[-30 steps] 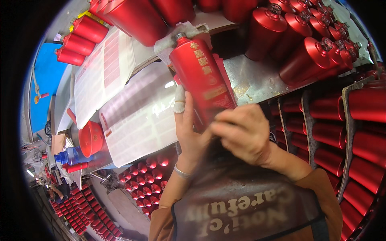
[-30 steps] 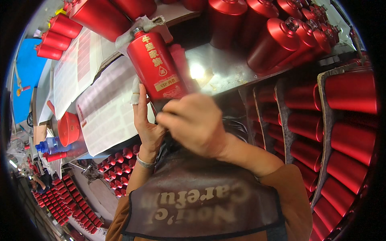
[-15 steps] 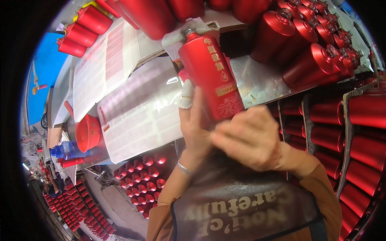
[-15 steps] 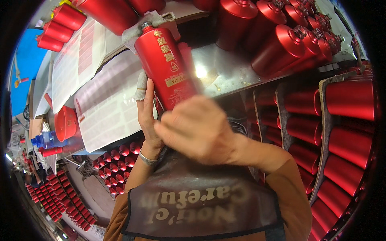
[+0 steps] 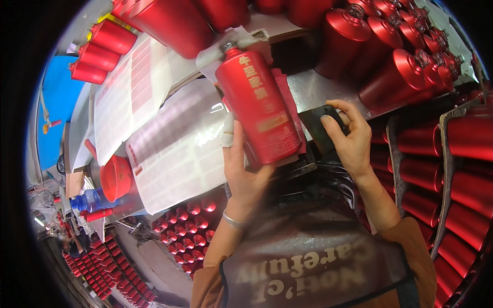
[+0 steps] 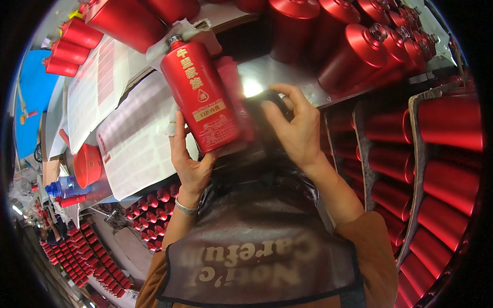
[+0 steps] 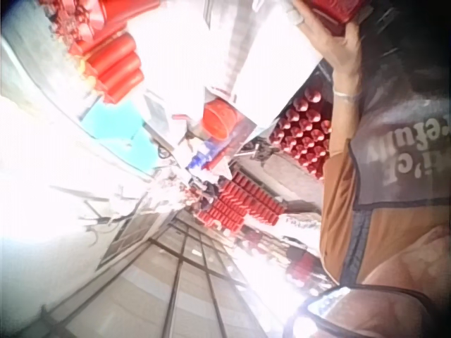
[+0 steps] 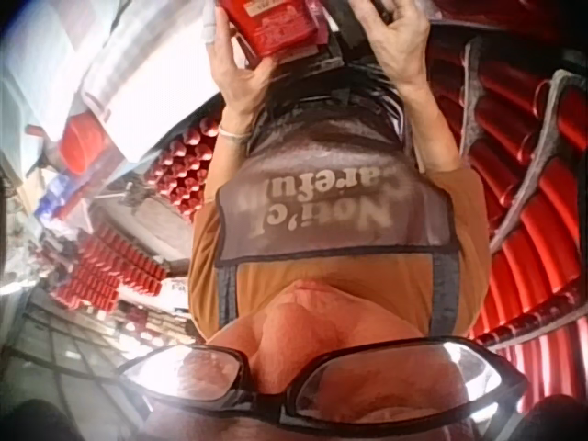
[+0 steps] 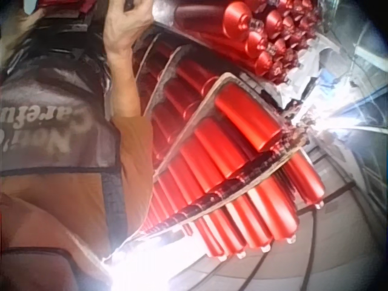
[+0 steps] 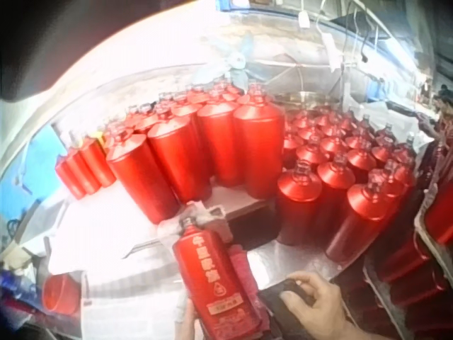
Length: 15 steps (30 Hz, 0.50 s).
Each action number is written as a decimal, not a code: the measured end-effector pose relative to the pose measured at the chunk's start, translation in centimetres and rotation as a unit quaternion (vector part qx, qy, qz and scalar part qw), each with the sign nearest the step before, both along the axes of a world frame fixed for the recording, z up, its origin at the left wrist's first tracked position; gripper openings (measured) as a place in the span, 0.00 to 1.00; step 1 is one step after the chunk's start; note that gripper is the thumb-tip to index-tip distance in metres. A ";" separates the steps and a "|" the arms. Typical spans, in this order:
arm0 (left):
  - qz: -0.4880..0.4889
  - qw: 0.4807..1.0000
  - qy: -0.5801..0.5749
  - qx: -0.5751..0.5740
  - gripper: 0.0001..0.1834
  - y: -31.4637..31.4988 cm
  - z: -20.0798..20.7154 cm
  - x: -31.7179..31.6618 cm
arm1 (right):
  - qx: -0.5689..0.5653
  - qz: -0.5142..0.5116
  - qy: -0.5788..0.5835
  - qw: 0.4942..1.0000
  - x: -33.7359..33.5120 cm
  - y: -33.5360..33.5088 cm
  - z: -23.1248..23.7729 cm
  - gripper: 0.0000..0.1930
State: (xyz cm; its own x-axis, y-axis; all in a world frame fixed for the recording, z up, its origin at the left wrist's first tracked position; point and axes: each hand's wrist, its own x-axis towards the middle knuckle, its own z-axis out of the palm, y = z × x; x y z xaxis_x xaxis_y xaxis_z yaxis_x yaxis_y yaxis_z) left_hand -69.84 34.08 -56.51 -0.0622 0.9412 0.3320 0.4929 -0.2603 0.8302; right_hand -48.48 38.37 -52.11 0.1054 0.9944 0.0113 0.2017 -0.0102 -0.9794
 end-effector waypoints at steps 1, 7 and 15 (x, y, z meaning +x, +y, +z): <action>0.002 1.000 0.002 -0.015 0.50 -0.1 0.1 0.1 | -0.004 -0.014 0.065 0.998 -0.2 -0.7 0.0 0.17; -0.015 0.993 -0.086 -0.085 0.63 0.5 1.2 1.2 | 0.028 0.069 0.012 0.997 0.2 -0.1 -2.3 0.14; -0.038 0.929 -0.339 -0.145 0.61 0.8 4.5 3.8 | 0.198 0.091 -0.112 0.970 1.6 -1.6 1.0 0.20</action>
